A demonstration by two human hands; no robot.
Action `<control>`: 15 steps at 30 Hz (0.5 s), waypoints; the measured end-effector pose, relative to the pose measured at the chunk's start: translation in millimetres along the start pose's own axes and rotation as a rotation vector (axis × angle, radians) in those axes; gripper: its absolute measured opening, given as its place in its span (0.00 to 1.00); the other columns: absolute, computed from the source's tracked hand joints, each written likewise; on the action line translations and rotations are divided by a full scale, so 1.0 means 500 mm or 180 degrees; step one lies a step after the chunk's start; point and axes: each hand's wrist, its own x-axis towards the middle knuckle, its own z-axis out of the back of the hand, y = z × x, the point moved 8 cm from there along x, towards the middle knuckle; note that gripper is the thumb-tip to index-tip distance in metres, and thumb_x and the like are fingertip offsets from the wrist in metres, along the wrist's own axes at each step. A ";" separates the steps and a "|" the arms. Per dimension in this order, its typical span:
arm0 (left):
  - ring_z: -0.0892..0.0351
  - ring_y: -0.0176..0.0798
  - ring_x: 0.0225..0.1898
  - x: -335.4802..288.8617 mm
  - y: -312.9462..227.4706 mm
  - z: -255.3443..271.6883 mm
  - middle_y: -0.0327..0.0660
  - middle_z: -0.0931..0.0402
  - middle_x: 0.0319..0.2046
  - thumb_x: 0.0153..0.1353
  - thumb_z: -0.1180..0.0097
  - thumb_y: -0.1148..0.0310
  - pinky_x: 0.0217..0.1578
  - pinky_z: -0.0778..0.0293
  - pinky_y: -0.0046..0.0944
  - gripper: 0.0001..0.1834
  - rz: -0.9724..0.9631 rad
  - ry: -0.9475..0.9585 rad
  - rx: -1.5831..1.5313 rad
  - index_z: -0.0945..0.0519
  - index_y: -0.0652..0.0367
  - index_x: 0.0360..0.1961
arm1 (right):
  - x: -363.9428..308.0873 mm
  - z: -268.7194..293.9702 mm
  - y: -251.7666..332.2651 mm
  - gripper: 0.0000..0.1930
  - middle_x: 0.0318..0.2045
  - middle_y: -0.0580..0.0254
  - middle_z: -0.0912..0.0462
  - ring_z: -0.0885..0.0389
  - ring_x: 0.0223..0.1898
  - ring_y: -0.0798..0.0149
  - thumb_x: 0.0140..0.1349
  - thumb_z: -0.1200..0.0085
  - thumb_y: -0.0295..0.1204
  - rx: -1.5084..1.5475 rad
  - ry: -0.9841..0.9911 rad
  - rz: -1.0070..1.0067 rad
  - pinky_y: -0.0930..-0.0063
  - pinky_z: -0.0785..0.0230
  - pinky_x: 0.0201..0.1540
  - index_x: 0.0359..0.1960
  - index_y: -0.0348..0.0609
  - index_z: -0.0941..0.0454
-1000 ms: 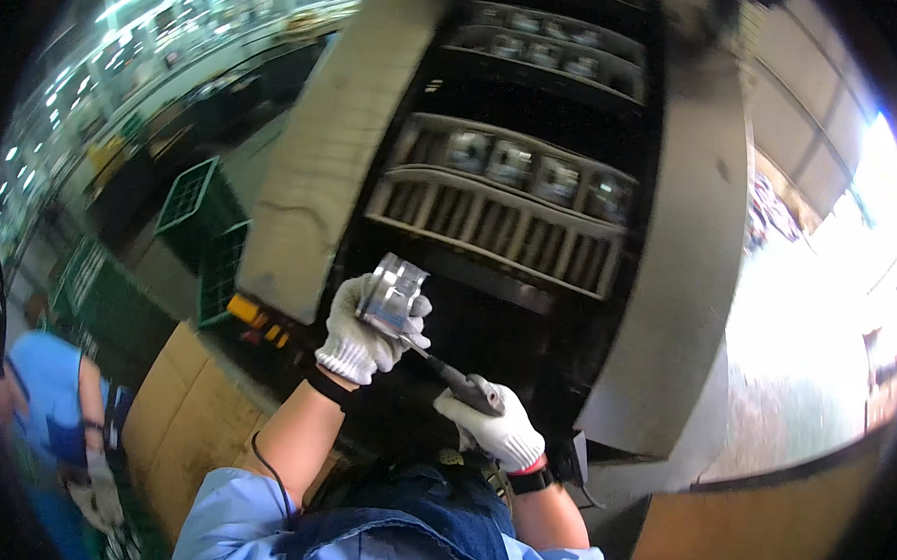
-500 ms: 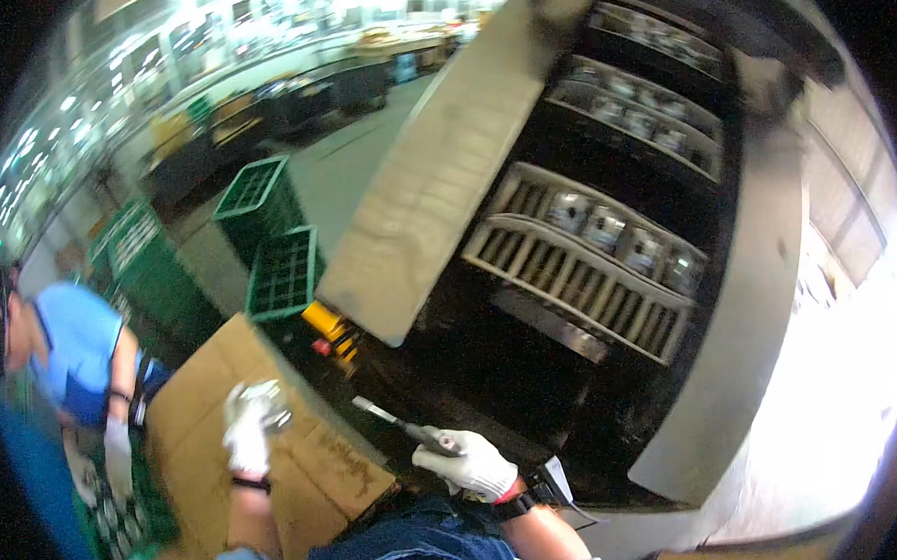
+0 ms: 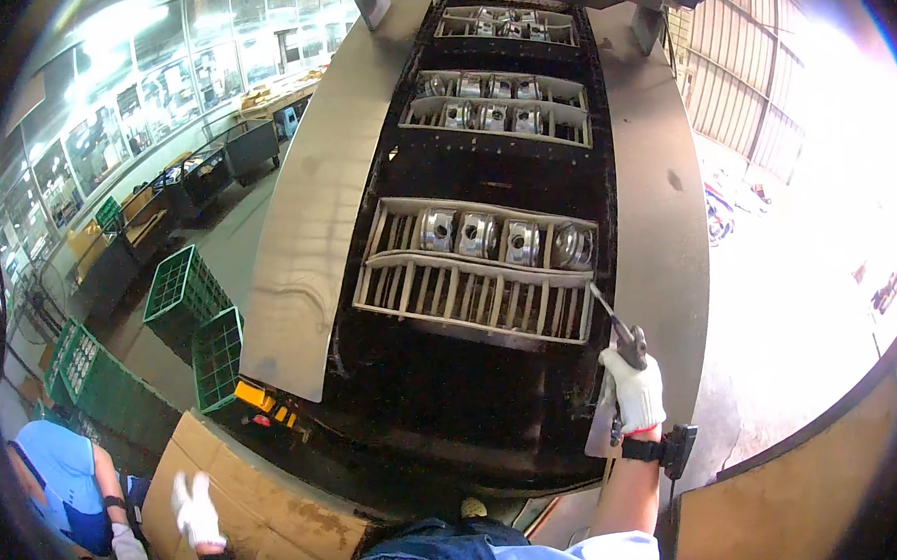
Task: Cleaning metal pistons with an air pressure gun and loading them into a basket inside a machine.
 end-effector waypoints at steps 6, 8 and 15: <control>0.25 0.54 0.57 -0.105 -0.659 -0.116 0.54 0.21 0.51 0.58 0.32 0.58 0.59 0.29 0.46 0.27 -0.3209 0.0093 -0.1257 0.22 0.64 0.54 | 0.007 0.027 -0.084 0.08 0.15 0.69 0.25 0.29 0.14 0.73 0.56 0.37 0.32 0.0408 0.0268 -0.0280 0.77 0.38 0.18 0.25 0.42 0.20; 0.28 0.57 0.60 -0.143 -0.824 -0.147 0.56 0.23 0.54 0.58 0.33 0.53 0.61 0.32 0.49 0.32 -0.3586 0.0411 -0.1224 0.25 0.65 0.57 | 0.014 0.022 -0.099 0.05 0.15 0.69 0.25 0.29 0.14 0.73 0.55 0.38 0.29 0.0570 0.0331 -0.0233 0.77 0.38 0.19 0.26 0.42 0.19; 0.25 0.61 0.56 -0.105 -1.132 -0.385 0.63 0.23 0.51 0.54 0.41 0.49 0.56 0.30 0.50 0.30 -0.2609 0.1514 -0.0475 0.21 0.64 0.48 | 0.002 0.002 -0.089 0.05 0.16 0.66 0.24 0.29 0.14 0.71 0.56 0.38 0.27 0.0509 0.0653 -0.0388 0.75 0.36 0.19 0.29 0.39 0.21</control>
